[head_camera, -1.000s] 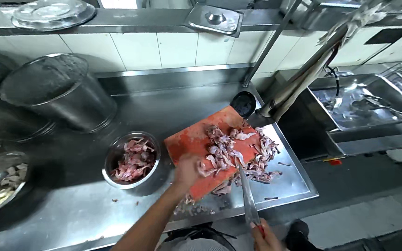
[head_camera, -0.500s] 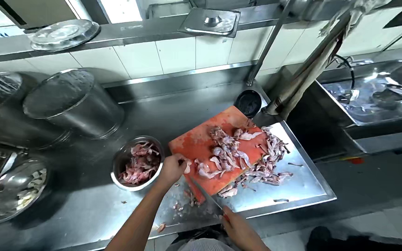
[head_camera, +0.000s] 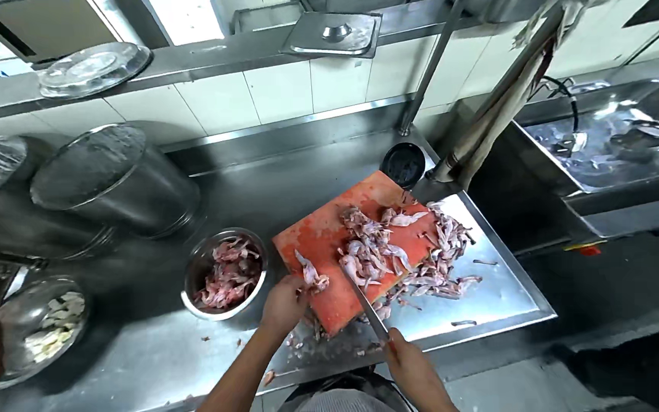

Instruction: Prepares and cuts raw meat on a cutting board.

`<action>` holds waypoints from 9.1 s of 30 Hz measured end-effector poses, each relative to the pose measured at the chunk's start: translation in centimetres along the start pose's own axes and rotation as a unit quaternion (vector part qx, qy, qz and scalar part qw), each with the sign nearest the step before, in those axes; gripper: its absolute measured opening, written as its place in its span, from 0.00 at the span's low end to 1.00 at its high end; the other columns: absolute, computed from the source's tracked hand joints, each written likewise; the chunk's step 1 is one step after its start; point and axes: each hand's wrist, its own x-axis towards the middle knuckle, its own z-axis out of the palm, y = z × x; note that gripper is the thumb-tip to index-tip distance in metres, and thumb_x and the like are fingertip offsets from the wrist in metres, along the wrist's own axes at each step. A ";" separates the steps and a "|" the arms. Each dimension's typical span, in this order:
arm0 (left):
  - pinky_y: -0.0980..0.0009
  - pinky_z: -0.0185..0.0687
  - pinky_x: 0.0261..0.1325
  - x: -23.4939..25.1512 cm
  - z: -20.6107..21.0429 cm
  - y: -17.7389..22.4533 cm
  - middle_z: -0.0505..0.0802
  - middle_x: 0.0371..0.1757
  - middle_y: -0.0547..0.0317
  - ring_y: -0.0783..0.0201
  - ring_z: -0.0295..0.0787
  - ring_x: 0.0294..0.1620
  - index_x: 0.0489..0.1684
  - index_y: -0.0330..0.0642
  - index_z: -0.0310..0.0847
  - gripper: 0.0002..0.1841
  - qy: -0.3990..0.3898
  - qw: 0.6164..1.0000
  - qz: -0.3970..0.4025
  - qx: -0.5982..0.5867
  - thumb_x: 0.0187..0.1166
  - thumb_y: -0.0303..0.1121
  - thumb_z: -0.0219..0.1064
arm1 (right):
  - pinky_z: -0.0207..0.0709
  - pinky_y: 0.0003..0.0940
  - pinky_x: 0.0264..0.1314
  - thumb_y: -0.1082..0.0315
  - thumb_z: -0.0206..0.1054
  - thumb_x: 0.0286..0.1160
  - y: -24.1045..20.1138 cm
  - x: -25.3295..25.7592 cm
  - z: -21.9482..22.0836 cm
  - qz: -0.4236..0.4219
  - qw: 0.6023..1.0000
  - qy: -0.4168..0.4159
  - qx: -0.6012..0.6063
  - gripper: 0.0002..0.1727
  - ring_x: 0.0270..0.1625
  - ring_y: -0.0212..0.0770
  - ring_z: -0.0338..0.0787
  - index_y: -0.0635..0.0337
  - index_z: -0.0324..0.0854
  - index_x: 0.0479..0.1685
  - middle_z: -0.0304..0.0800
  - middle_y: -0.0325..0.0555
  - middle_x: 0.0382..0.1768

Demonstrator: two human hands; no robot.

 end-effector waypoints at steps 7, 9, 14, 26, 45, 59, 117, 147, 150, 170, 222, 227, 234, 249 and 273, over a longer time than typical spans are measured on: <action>0.58 0.76 0.81 2.6 1.3 0.9 0.89 0.69 0.56 0.58 0.83 0.74 0.66 0.57 0.90 0.17 0.002 0.992 0.103 0.072 0.88 0.41 0.58 | 0.84 0.57 0.43 0.50 0.53 0.89 0.6 -0.7 0.8 -0.029 0.999 0.010 0.015 0.20 0.37 0.55 0.92 0.57 0.79 0.60 0.89 0.52 0.31; 0.57 0.76 0.80 3.1 0.8 1.6 0.93 0.65 0.57 0.58 0.85 0.72 0.61 0.51 0.92 0.17 0.017 0.991 0.102 0.079 0.90 0.40 0.56 | 0.84 0.57 0.43 0.50 0.54 0.88 0.7 -0.6 0.7 -0.034 0.999 0.003 0.030 0.21 0.36 0.55 0.92 0.57 0.79 0.60 0.89 0.52 0.30; 0.57 0.87 0.68 3.8 -1.1 3.4 0.95 0.53 0.55 0.61 0.92 0.57 0.51 0.43 0.92 0.14 0.074 0.993 0.088 -0.001 0.82 0.41 0.63 | 0.82 0.55 0.38 0.47 0.54 0.89 0.5 -0.9 0.2 -0.041 0.994 0.017 0.103 0.22 0.31 0.51 0.88 0.56 0.79 0.61 0.85 0.49 0.26; 0.61 0.96 0.45 2.5 0.9 3.3 0.95 0.38 0.52 0.60 0.96 0.35 0.44 0.37 0.87 0.06 0.079 0.941 -0.065 -0.322 0.79 0.30 0.70 | 0.81 0.53 0.39 0.47 0.53 0.89 -2.5 -2.0 -0.2 -0.107 0.984 -0.032 0.136 0.22 0.31 0.49 0.86 0.56 0.77 0.57 0.82 0.48 0.27; 0.51 0.85 0.68 0.3 2.9 -1.0 0.95 0.53 0.50 0.53 0.92 0.59 0.52 0.42 0.89 0.11 0.019 0.998 -0.060 -0.024 0.85 0.35 0.61 | 0.84 0.58 0.50 0.45 0.49 0.92 -2.4 -0.4 1.9 -0.051 0.995 -0.089 0.010 0.26 0.43 0.55 0.92 0.56 0.76 0.68 0.89 0.54 0.38; 0.50 0.84 0.71 1.8 -0.2 -2.7 0.93 0.60 0.51 0.51 0.90 0.65 0.54 0.45 0.89 0.11 -0.023 0.993 0.065 0.092 0.87 0.33 0.60 | 0.85 0.61 0.55 0.49 0.47 0.93 -3.7 -3.1 1.9 0.023 0.990 -0.089 -0.109 0.25 0.52 0.61 0.94 0.51 0.71 0.78 0.93 0.58 0.48; 0.44 0.83 0.70 1.9 1.6 1.2 0.93 0.61 0.46 0.48 0.91 0.63 0.65 0.43 0.84 0.23 -0.081 0.990 -0.104 -0.047 0.81 0.50 0.68 | 0.87 0.54 0.47 0.53 0.55 0.89 -5.0 -2.9 -2.5 -0.022 0.996 0.077 0.040 0.22 0.39 0.52 0.93 0.53 0.75 0.73 0.91 0.52 0.42; 0.60 0.84 0.70 1.6 5.3 0.7 0.93 0.58 0.57 0.60 0.90 0.63 0.51 0.47 0.91 0.14 0.019 0.991 0.129 0.032 0.82 0.41 0.63 | 0.86 0.64 0.54 0.62 0.55 0.87 -2.5 -7.6 4.5 0.152 0.976 -0.098 -0.118 0.27 0.55 0.67 0.94 0.56 0.63 0.84 0.89 0.65 0.59; 0.57 0.87 0.65 0.6 4.3 0.5 0.92 0.55 0.55 0.59 0.91 0.57 0.50 0.45 0.90 0.14 -0.018 0.997 0.074 0.004 0.77 0.42 0.66 | 0.87 0.64 0.52 0.58 0.51 0.90 -1.0 -7.7 3.4 0.108 0.983 -0.088 -0.123 0.23 0.53 0.65 0.95 0.57 0.69 0.77 0.92 0.63 0.53; 0.55 0.84 0.66 -1.5 5.8 7.3 0.92 0.54 0.49 0.55 0.89 0.58 0.50 0.39 0.90 0.14 -0.097 0.993 0.047 -0.047 0.75 0.38 0.69 | 0.80 0.53 0.29 0.57 0.57 0.85 7.9 -6.6 2.4 0.036 0.966 0.181 0.183 0.19 0.21 0.49 0.84 0.65 0.77 0.60 0.81 0.48 0.19; 0.49 0.73 0.83 2.7 5.8 3.6 0.83 0.79 0.53 0.50 0.75 0.82 0.65 0.50 0.87 0.17 0.093 0.959 0.261 -0.053 0.80 0.30 0.64 | 0.81 0.63 0.66 0.52 0.55 0.85 -13.3 6.4 -4.8 -0.045 0.973 0.014 -0.226 0.24 0.66 0.59 0.90 0.61 0.84 0.63 0.91 0.59 0.60; 0.52 0.79 0.77 2.6 5.3 2.9 0.91 0.68 0.54 0.53 0.85 0.74 0.57 0.47 0.89 0.12 0.070 0.950 0.293 -0.081 0.82 0.34 0.65 | 0.81 0.64 0.64 0.52 0.53 0.86 -13.6 4.3 -5.8 -0.077 0.967 -0.017 -0.243 0.24 0.63 0.60 0.91 0.62 0.84 0.60 0.91 0.60 0.58; 0.50 0.83 0.72 0.8 3.4 1.2 0.96 0.54 0.51 0.55 0.92 0.61 0.49 0.41 0.93 0.11 0.008 0.936 0.300 -0.181 0.76 0.35 0.73 | 0.82 0.63 0.63 0.54 0.54 0.87 -13.8 0.5 -5.8 -0.168 0.968 -0.030 -0.185 0.22 0.61 0.59 0.91 0.61 0.85 0.57 0.91 0.59 0.55; 0.49 0.75 0.79 -2.5 2.0 3.8 0.91 0.65 0.55 0.52 0.81 0.76 0.50 0.47 0.90 0.14 0.097 0.949 0.299 -0.014 0.78 0.44 0.68 | 0.79 0.57 0.55 0.56 0.47 0.90 -13.6 0.5 -6.8 -0.206 0.976 -0.057 -0.052 0.25 0.46 0.54 0.89 0.66 0.84 0.41 0.87 0.57 0.36; 0.49 0.78 0.70 -3.7 2.0 4.7 0.96 0.49 0.55 0.55 0.90 0.59 0.38 0.42 0.91 0.15 0.025 0.933 0.347 -0.096 0.80 0.43 0.64 | 0.70 0.41 0.28 0.53 0.50 0.86 -12.4 -1.6 -7.0 -0.145 0.978 -0.106 0.107 0.22 0.22 0.37 0.74 0.55 0.80 0.27 0.73 0.38 0.19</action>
